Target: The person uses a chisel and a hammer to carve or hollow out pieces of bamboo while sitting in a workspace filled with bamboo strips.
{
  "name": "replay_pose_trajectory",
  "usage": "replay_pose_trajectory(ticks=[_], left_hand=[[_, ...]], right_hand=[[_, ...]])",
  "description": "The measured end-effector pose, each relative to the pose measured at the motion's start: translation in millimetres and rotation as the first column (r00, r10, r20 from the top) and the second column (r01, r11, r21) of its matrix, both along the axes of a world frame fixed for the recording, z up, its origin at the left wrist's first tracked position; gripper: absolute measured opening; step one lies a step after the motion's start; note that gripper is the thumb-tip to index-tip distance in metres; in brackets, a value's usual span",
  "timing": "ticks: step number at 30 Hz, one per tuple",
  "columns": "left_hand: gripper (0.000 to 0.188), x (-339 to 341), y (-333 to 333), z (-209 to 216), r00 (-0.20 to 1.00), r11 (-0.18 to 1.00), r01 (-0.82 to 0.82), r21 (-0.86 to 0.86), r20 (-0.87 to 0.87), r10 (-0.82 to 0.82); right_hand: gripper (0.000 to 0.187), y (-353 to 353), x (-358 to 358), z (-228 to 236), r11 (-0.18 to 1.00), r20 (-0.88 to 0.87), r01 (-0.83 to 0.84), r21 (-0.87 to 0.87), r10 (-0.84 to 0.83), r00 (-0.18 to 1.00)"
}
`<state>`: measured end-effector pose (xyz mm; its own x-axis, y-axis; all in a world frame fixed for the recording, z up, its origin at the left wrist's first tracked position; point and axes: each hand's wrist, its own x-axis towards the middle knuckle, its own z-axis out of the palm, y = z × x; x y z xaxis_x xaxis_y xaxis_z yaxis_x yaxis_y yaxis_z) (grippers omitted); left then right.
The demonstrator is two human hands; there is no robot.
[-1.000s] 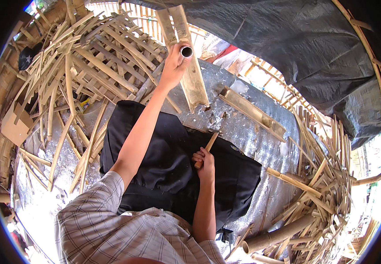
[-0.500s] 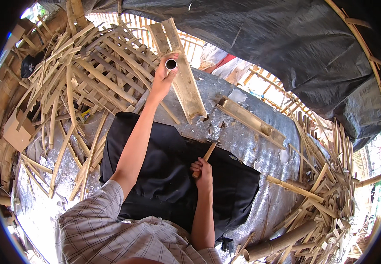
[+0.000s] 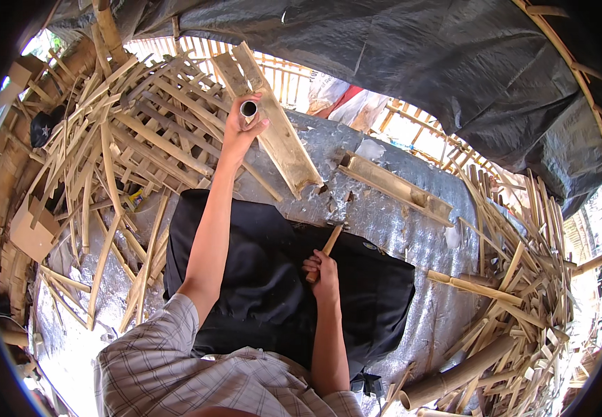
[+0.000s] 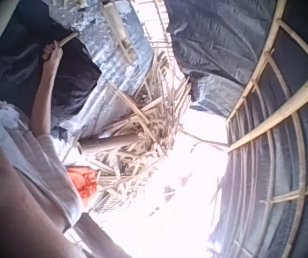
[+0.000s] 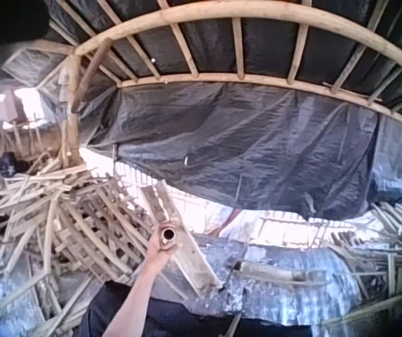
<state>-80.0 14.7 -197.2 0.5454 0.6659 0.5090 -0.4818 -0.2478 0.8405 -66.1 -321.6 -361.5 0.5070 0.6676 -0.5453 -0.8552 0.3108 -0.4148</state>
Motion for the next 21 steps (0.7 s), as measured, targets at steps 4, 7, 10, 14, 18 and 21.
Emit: replay_pose_trajectory(ticks=[4,7,10,14,18,21], left_hand=[[0.052,-3,4,-4,0.999,0.999,0.034,0.000,0.022,-0.034],[0.051,-5,2,0,0.997,0.997,0.074,-0.011,0.032,-0.073],[0.050,-6,0,5,0.990,0.991,0.132,-0.035,0.050,-0.130],[0.042,-6,-4,9,0.970,0.976,0.218,0.006,0.108,-0.218],[0.036,-1,-7,11,0.904,0.913,0.405,-0.039,0.169,-0.394],[0.041,3,-14,14,0.876,0.886,0.463,0.014,0.141,-0.461]], right_hand=[[0.026,0,0,-1,1.000,0.008,0.000,-0.007,0.000,1.000],[0.026,-1,1,-1,1.000,-0.002,0.000,-0.007,0.000,1.000],[0.026,-2,1,-2,1.000,-0.009,0.002,0.004,-0.002,1.000],[0.026,-1,-1,1,1.000,0.015,0.004,-0.011,-0.004,1.000],[0.026,-2,-1,0,1.000,-0.001,0.008,0.002,-0.008,1.000],[0.026,-1,-1,0,1.000,-0.001,0.011,0.011,-0.011,1.000]])
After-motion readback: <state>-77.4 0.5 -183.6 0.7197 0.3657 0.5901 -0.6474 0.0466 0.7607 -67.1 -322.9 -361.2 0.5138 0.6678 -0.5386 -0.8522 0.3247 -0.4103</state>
